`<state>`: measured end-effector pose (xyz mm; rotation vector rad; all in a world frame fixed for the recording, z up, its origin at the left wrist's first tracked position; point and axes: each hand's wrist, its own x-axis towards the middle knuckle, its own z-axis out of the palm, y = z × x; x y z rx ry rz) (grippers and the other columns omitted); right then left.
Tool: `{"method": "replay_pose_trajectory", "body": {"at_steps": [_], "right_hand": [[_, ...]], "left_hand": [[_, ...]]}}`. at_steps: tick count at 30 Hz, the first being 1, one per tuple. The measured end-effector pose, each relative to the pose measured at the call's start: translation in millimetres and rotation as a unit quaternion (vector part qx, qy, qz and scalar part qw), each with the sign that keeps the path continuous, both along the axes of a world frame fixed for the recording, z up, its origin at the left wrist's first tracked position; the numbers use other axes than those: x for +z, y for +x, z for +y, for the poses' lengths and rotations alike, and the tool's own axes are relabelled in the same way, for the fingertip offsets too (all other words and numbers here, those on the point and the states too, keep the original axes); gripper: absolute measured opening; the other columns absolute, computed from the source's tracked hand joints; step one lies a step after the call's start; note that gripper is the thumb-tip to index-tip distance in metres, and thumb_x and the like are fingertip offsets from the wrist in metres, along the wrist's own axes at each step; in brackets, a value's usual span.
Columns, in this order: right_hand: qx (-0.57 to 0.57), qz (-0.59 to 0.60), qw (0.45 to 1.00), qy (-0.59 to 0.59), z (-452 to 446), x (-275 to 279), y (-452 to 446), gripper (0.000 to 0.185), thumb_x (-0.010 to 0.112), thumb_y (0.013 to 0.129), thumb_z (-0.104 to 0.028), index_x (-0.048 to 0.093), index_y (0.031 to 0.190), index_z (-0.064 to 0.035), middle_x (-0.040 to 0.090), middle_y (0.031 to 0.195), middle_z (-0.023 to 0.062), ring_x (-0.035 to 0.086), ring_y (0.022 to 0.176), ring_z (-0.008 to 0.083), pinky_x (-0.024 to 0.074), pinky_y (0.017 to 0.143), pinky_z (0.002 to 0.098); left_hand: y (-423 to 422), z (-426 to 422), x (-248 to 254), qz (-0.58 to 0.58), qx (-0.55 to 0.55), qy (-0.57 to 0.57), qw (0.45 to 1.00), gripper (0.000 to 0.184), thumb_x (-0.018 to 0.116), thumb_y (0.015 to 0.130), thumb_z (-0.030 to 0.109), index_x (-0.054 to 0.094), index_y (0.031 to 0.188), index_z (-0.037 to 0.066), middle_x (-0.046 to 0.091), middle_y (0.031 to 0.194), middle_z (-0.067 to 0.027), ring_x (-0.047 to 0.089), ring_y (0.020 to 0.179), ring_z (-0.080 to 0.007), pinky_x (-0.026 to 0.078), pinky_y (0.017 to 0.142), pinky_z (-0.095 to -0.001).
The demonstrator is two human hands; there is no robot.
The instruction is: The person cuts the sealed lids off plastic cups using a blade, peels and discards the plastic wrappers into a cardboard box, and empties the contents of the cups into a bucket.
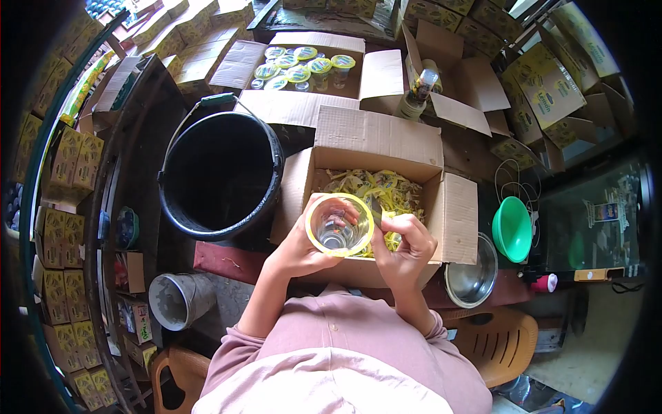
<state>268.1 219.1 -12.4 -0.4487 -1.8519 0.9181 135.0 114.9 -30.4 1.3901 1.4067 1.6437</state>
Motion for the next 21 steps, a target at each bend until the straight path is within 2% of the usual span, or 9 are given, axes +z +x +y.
{"method": "replay_pose_trajectory", "body": {"at_steps": [6, 9, 10, 13, 14, 17, 21], "right_hand": [[-0.001, -0.011, 1.0, 0.017, 3.5, 4.1, -3.2, 0.02, 0.068, 0.062, 0.008, 0.064, 0.079, -0.0011, 0.062, 0.068, 0.0093, 0.062, 0.06, 0.0162, 0.0469, 0.054, 0.0241], [0.01, -0.015, 1.0, 0.018, 6.1, 1.9, -4.3, 0.02, 0.068, 0.062, 0.008, 0.064, 0.079, -0.0008, 0.062, 0.069, 0.0094, 0.062, 0.061, 0.0159, 0.0468, 0.055, 0.024], [0.014, -0.014, 1.0, 0.014, 6.3, 0.8, -4.6, 0.019, 0.068, 0.062, 0.008, 0.064, 0.079, -0.0007, 0.062, 0.069, 0.0094, 0.061, 0.061, 0.0156, 0.0467, 0.055, 0.0238], [-0.012, 0.007, 1.0, 0.0, 5.1, 3.0, -4.6, 0.017, 0.068, 0.063, 0.007, 0.064, 0.078, -0.0002, 0.062, 0.069, 0.0089, 0.061, 0.06, 0.0141, 0.0459, 0.054, 0.0234], [-0.014, 0.012, 1.0, -0.012, 4.7, 3.6, -4.1, 0.017, 0.068, 0.063, 0.007, 0.064, 0.078, -0.0001, 0.061, 0.068, 0.0087, 0.06, 0.059, 0.0137, 0.0457, 0.053, 0.0234], [-0.018, 0.019, 0.999, -0.032, 1.7, 3.2, -0.4, 0.017, 0.068, 0.063, 0.007, 0.063, 0.078, 0.0002, 0.06, 0.067, 0.008, 0.059, 0.058, 0.0128, 0.045, 0.052, 0.0232], [-0.02, 0.011, 1.0, -0.014, -2.9, -1.3, 1.1, 0.017, 0.068, 0.063, 0.007, 0.063, 0.078, 0.0003, 0.059, 0.065, 0.0079, 0.059, 0.057, 0.0131, 0.0446, 0.052, 0.0229]], "left_hand": [[-1.5, 0.6, 4.6, 0.034, -0.01, -0.001, 0.999, 0.058, 0.071, 0.062, 0.009, 0.044, 0.113, 0.001, 0.046, 0.104, -0.0087, 0.051, 0.097, -0.0182, 0.042, 0.085, -0.0288], [-0.5, 2.8, 5.4, 0.03, -0.038, 0.038, 0.998, 0.058, 0.071, 0.061, 0.009, 0.045, 0.112, 0.001, 0.047, 0.103, -0.0088, 0.051, 0.097, -0.0186, 0.042, 0.085, -0.029], [3.1, 2.7, 5.9, -0.022, -0.029, 0.029, 0.999, 0.057, 0.073, 0.06, 0.01, 0.047, 0.11, 0.002, 0.047, 0.103, -0.0093, 0.049, 0.1, -0.0196, 0.041, 0.085, -0.0294], [4.5, 8.2, 1.3, 0.09, 0.041, 0.057, 0.993, 0.058, 0.075, 0.06, 0.011, 0.047, 0.11, 0.003, 0.047, 0.104, -0.0098, 0.046, 0.105, -0.0197, 0.042, 0.085, -0.0298], [6.7, 9.2, -3.7, -0.003, 0.025, 0.048, 0.999, 0.064, 0.077, 0.059, 0.009, 0.044, 0.114, 0.003, 0.044, 0.107, -0.0093, 0.044, 0.107, -0.0192, 0.044, 0.087, -0.0306], [8.9, 8.2, -15.8, -0.104, 0.041, 0.039, 0.993, 0.067, 0.076, 0.059, 0.005, 0.041, 0.116, 0.003, 0.04, 0.11, -0.0088, 0.044, 0.108, -0.0192, 0.044, 0.088, -0.0313], [7.5, 10.0, -23.0, -0.058, 0.062, 0.088, 0.992, 0.07, 0.076, 0.062, 0.004, 0.037, 0.119, 0.004, 0.039, 0.111, -0.0094, 0.044, 0.108, -0.0196, 0.043, 0.09, -0.0333]]}}
